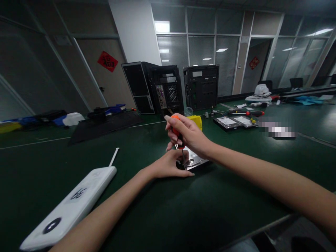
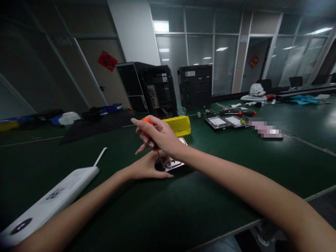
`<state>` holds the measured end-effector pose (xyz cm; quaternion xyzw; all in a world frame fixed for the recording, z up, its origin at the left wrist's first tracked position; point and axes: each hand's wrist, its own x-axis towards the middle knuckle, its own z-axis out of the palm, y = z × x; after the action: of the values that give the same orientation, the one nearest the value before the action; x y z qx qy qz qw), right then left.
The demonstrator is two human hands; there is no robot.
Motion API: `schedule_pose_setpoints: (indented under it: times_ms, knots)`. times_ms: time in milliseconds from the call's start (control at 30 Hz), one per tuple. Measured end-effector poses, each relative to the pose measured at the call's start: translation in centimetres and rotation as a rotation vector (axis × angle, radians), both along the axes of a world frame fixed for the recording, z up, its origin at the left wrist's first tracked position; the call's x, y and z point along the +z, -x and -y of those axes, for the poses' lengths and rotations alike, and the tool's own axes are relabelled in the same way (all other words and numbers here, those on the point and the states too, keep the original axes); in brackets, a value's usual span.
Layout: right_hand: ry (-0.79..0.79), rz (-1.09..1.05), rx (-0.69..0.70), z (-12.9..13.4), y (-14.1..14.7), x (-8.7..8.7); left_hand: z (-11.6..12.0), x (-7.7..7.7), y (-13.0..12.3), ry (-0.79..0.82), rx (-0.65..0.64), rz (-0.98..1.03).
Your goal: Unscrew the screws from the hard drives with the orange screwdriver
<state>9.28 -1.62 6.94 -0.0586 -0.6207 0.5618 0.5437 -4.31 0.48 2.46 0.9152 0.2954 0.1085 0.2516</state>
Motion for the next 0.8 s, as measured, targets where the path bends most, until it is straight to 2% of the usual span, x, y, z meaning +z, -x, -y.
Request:
schedule_pose_setpoints:
  times_ms: [133,300,600,800]
  knots:
    - [0.005,0.033,0.068,0.5,-0.3,0.2,0.0,-0.3,0.1,-0.027,0.056,-0.013]
    - [-0.009,0.032,0.107,0.3,-1.2,0.5,0.2,-0.1,-0.2,-0.021,-0.007,0.029]
    - [-0.022,0.037,0.192,0.1,-1.3,0.8,0.1,-0.3,-0.2,-0.034,-0.044,0.068]
    - [-0.028,0.027,0.124,0.2,-1.2,0.4,0.1,-0.3,-0.3,-0.032,-0.032,0.071]
